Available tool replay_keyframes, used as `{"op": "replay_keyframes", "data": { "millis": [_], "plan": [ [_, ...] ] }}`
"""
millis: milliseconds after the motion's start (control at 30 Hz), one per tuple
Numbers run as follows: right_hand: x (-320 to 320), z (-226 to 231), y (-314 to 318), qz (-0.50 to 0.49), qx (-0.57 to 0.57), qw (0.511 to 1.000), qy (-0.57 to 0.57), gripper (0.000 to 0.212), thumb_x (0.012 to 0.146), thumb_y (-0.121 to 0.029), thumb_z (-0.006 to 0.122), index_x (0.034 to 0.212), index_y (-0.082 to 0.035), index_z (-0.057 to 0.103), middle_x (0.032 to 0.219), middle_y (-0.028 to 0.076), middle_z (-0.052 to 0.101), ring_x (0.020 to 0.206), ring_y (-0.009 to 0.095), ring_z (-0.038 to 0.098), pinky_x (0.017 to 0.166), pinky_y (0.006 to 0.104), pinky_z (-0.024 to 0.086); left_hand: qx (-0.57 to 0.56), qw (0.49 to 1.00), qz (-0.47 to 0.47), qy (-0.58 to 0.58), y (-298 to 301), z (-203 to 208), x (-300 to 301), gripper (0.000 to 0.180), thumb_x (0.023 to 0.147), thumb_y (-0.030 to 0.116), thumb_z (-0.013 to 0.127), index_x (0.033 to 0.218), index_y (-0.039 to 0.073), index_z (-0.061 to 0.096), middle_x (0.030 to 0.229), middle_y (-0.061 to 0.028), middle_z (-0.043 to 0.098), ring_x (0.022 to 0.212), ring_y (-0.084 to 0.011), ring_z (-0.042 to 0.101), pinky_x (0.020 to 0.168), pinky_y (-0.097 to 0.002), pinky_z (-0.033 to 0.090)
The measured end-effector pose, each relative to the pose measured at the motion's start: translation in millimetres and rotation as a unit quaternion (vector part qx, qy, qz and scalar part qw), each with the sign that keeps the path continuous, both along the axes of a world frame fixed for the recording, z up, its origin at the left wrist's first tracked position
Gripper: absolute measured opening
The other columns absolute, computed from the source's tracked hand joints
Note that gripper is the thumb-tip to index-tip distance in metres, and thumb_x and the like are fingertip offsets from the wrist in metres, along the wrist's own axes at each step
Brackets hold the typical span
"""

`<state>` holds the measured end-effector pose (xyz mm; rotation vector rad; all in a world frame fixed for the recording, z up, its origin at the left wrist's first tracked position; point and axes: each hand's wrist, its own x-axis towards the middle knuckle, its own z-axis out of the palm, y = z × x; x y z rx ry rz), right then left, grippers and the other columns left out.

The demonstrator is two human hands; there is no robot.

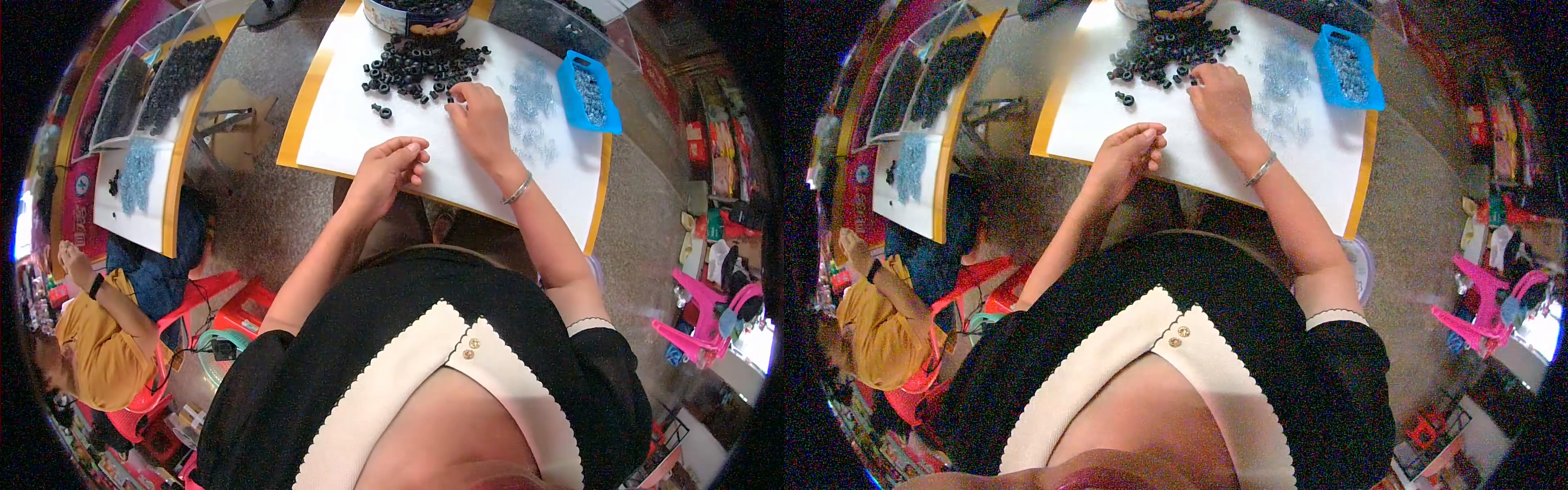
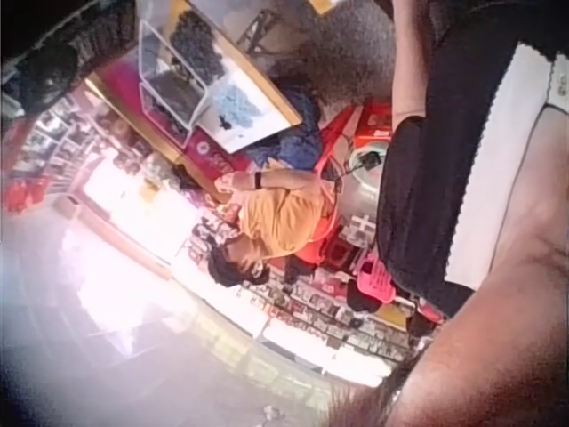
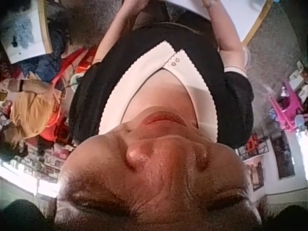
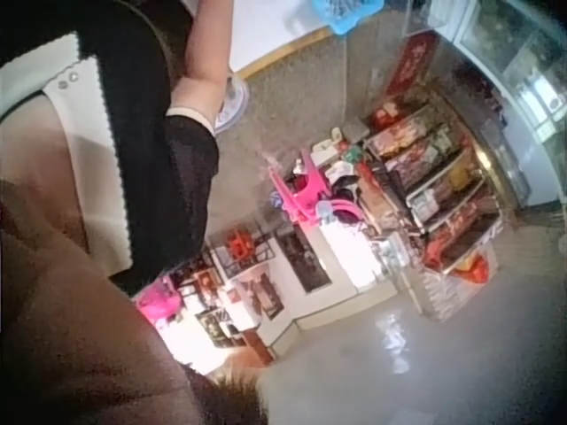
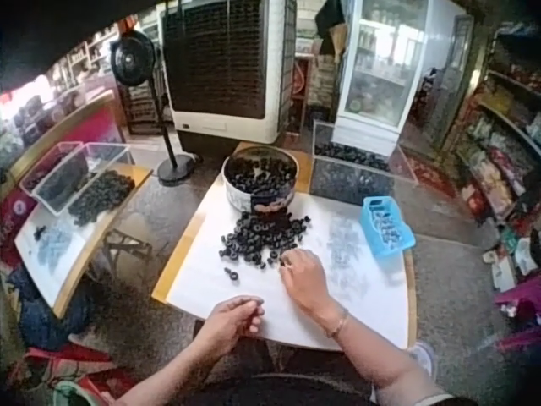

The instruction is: The person assembles components by picking up tiny plastic pieces and inserting them into black plastic fittings by hand.

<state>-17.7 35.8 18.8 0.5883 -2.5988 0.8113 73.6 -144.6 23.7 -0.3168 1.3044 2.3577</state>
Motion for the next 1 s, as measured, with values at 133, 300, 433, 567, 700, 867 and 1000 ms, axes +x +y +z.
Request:
{"op": "replay_keyframes", "data": {
  "millis": [133,300,433,567,700,867,1000],
  "plan": [
    [-11.8,6.4,-2.4,0.009,0.024,0.995,0.096,0.018,0.075,-0.013,0.065,0.092,-0.009,0.063,0.089,0.008,0.058,0.088,0.027,0.055,0.076,0.0403,0.044,-0.004,1.0,0.0,0.003,0.8,1.1,-0.2,0.021,0.094,0.013,0.051,0.107,-0.002,0.059,0.087,-0.0043,0.06,0.07,-0.0081,0.055,0.062,-0.0203,0.048],
    [-27.9,3.7,-8.8,0.037,0.072,0.993,0.084,0.015,0.076,-0.011,0.063,0.091,-0.008,0.064,0.087,0.008,0.057,0.087,0.027,0.053,0.076,0.0396,0.044,-0.004,1.0,-0.001,-0.005,1.5,-2.1,-0.8,0.021,0.095,0.013,0.051,0.106,-0.003,0.058,0.087,-0.0048,0.06,0.069,-0.0084,0.055,0.061,-0.0208,0.048],
    [-29.9,2.7,-5.6,0.037,0.058,0.995,0.077,0.013,0.076,-0.01,0.063,0.089,-0.007,0.065,0.089,0.008,0.058,0.089,0.027,0.053,0.077,0.0395,0.043,-0.002,1.0,-0.002,-0.004,2.3,0.5,0.1,0.021,0.095,0.013,0.051,0.107,-0.003,0.058,0.086,-0.0046,0.06,0.068,-0.0086,0.055,0.061,-0.0209,0.048],
    [-20.7,5.1,-1.3,0.037,-0.01,0.995,0.09,0.013,0.078,-0.017,0.063,0.088,-0.008,0.063,0.087,0.009,0.058,0.083,0.027,0.054,0.076,0.0395,0.042,0.002,1.0,0.003,-0.006,1.1,-0.1,0.6,0.021,0.095,0.013,0.052,0.107,-0.003,0.059,0.086,-0.0044,0.061,0.069,-0.0087,0.056,0.062,-0.0203,0.049],
    [30.3,29.4,-9.5,0.059,-0.203,0.972,-0.105,0.016,0.081,-0.017,0.063,0.092,-0.005,0.063,0.088,0.01,0.061,0.08,0.023,0.059,0.075,0.0345,0.046,0.04,0.998,0.043,-0.008,0.7,2.9,-0.1,0.023,0.094,0.012,0.052,0.11,-0.004,0.058,0.088,-0.0069,0.063,0.07,-0.0102,0.058,0.062,-0.0209,0.049],
    [67.1,24.9,-20.4,0.065,-0.299,0.942,-0.141,0.014,0.082,-0.01,0.063,0.095,-0.003,0.063,0.093,0.009,0.062,0.082,0.02,0.06,0.074,0.0305,0.049,0.048,0.997,0.065,0.02,6.2,7.3,-0.3,0.025,0.095,0.013,0.051,0.113,-0.003,0.057,0.094,-0.0104,0.064,0.074,-0.0136,0.059,0.064,-0.0247,0.051],
    [73.6,19.3,-23.7,0.081,-0.335,0.928,-0.139,0.009,0.082,-0.007,0.063,0.091,-0.004,0.063,0.096,0.006,0.06,0.087,0.018,0.058,0.078,0.0284,0.048,0.052,0.996,0.069,0.011,7.1,2.3,0.7,0.023,0.094,0.012,0.052,0.112,-0.002,0.057,0.091,-0.0085,0.063,0.073,-0.0132,0.059,0.064,-0.0241,0.051]
  ]
}}
